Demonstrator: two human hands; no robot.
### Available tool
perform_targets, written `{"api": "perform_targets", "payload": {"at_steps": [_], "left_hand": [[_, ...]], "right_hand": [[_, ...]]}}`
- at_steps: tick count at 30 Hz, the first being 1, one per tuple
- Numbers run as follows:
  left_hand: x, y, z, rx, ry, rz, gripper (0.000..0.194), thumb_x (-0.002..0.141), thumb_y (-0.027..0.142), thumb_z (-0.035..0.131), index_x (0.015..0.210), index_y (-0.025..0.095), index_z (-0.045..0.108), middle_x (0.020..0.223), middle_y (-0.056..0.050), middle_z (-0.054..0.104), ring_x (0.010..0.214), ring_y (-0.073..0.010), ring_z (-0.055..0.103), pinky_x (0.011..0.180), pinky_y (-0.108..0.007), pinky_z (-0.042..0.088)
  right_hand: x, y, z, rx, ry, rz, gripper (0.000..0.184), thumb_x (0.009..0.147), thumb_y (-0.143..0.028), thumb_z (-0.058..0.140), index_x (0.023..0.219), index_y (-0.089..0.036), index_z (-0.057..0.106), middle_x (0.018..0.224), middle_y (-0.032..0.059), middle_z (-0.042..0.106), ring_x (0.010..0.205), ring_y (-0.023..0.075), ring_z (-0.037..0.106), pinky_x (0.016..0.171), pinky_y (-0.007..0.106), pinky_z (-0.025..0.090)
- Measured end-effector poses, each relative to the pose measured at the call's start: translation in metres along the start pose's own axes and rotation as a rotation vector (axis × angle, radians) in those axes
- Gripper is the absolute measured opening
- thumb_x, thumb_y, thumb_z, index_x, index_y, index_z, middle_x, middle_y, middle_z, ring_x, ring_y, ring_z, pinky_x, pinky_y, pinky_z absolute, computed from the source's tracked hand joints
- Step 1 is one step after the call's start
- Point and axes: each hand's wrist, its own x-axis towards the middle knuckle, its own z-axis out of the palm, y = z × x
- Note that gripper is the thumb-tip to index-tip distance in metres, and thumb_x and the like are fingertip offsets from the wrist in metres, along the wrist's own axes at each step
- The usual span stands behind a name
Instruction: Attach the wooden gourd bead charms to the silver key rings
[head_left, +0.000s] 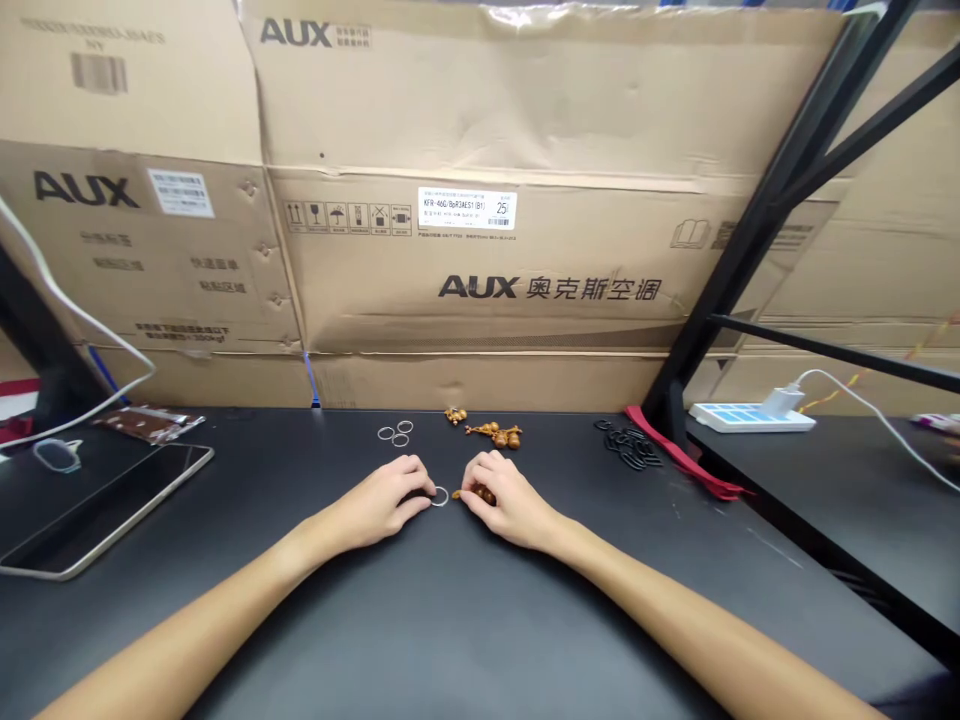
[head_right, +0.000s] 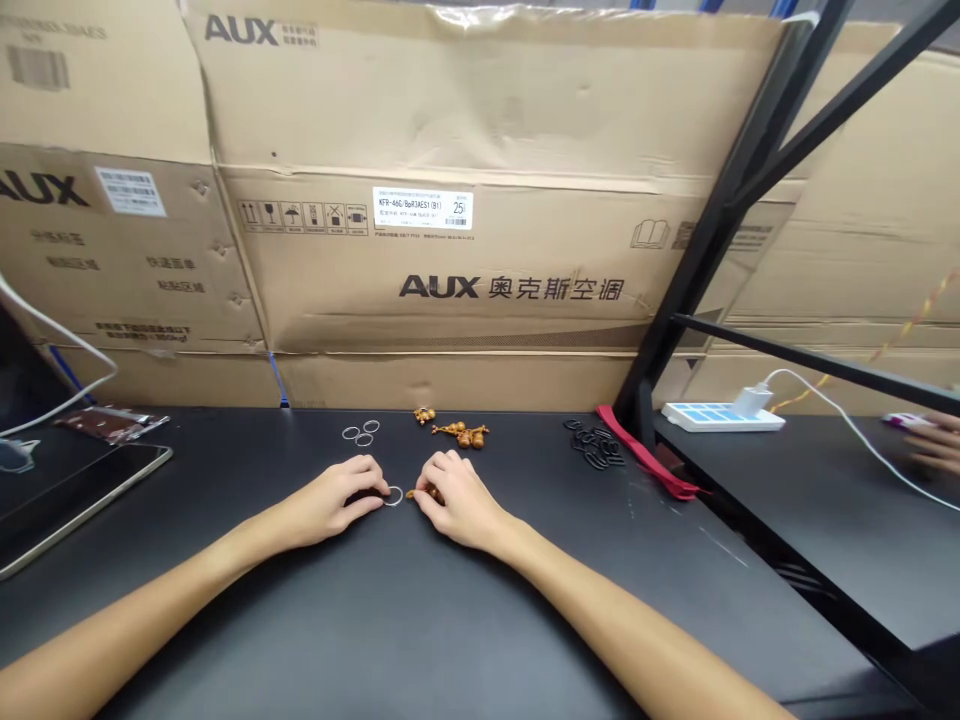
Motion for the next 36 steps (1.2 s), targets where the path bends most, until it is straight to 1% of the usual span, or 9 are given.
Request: {"api": "perform_targets", "payload": {"at_steps": [5, 10, 14, 17, 20, 22, 28, 36], "left_hand": [[0.0, -0.001, 0.002, 0.067, -0.019, 0.041, 0.019, 0.095, 0.023, 0.041, 0.09, 0.019, 0.059, 0.096, -0.005, 0.054, 0.084, -0.0157, 0.054, 0.08, -0.029, 0.046], [0.001, 0.006, 0.007, 0.117, -0.004, 0.052, 0.017, 0.094, 0.018, 0.038, 0.085, 0.019, 0.052, 0.095, -0.007, 0.055, 0.085, -0.0183, 0.052, 0.079, -0.031, 0.046], [0.001, 0.007, 0.01, 0.079, 0.034, 0.024, 0.017, 0.095, 0.018, 0.036, 0.083, 0.019, 0.048, 0.099, -0.007, 0.056, 0.091, -0.0196, 0.052, 0.083, -0.034, 0.045], [0.002, 0.006, 0.014, 0.017, 0.055, -0.033, 0.018, 0.096, 0.02, 0.033, 0.083, 0.02, 0.046, 0.098, -0.006, 0.057, 0.09, -0.0188, 0.052, 0.082, -0.034, 0.045], [0.002, 0.007, 0.017, -0.013, 0.055, -0.094, 0.017, 0.096, 0.021, 0.033, 0.086, 0.02, 0.047, 0.094, -0.005, 0.058, 0.085, -0.018, 0.053, 0.078, -0.033, 0.046], [0.003, 0.009, 0.019, -0.017, 0.059, -0.107, 0.017, 0.096, 0.021, 0.033, 0.087, 0.02, 0.047, 0.091, -0.004, 0.058, 0.083, -0.0177, 0.053, 0.077, -0.033, 0.045], [0.002, 0.013, 0.02, -0.034, 0.066, -0.109, 0.016, 0.096, 0.023, 0.034, 0.088, 0.02, 0.048, 0.091, -0.003, 0.058, 0.081, -0.0164, 0.053, 0.075, -0.03, 0.045], [0.003, 0.014, 0.02, -0.051, 0.065, -0.109, 0.019, 0.097, 0.025, 0.035, 0.088, 0.019, 0.051, 0.088, -0.003, 0.059, 0.08, -0.0165, 0.054, 0.075, -0.03, 0.045]], "right_hand": [[0.001, -0.001, 0.001, 0.031, 0.007, -0.001, 0.007, 0.089, -0.019, 0.053, 0.082, -0.02, 0.054, 0.089, 0.0028, 0.058, 0.083, 0.0169, 0.05, 0.078, 0.033, 0.04], [0.001, -0.001, 0.003, 0.038, 0.01, -0.015, 0.005, 0.088, -0.017, 0.055, 0.084, -0.02, 0.054, 0.091, 0.0023, 0.059, 0.085, 0.0166, 0.05, 0.079, 0.032, 0.04], [0.001, -0.002, 0.006, 0.046, 0.026, -0.021, 0.009, 0.083, -0.011, 0.054, 0.083, -0.02, 0.052, 0.091, 0.0027, 0.058, 0.084, 0.0171, 0.05, 0.079, 0.032, 0.04], [0.001, -0.003, 0.007, 0.078, 0.041, -0.017, 0.014, 0.08, -0.008, 0.054, 0.083, -0.02, 0.05, 0.091, 0.0023, 0.058, 0.084, 0.017, 0.05, 0.078, 0.032, 0.041], [0.002, -0.006, 0.007, 0.138, 0.039, -0.025, 0.01, 0.083, -0.011, 0.052, 0.082, -0.021, 0.049, 0.089, 0.002, 0.058, 0.083, 0.0167, 0.05, 0.077, 0.031, 0.042], [0.002, -0.008, 0.006, 0.177, 0.034, -0.025, 0.008, 0.086, -0.015, 0.052, 0.081, -0.021, 0.05, 0.088, 0.0019, 0.058, 0.083, 0.0165, 0.051, 0.077, 0.032, 0.042], [0.003, -0.011, 0.004, 0.235, 0.031, -0.019, 0.009, 0.089, -0.018, 0.054, 0.08, -0.021, 0.054, 0.086, 0.001, 0.06, 0.083, 0.016, 0.052, 0.078, 0.031, 0.043], [0.003, -0.01, 0.004, 0.256, 0.041, -0.022, 0.011, 0.09, -0.022, 0.054, 0.079, -0.02, 0.056, 0.085, 0.0024, 0.061, 0.082, 0.0169, 0.051, 0.077, 0.032, 0.043]]}}
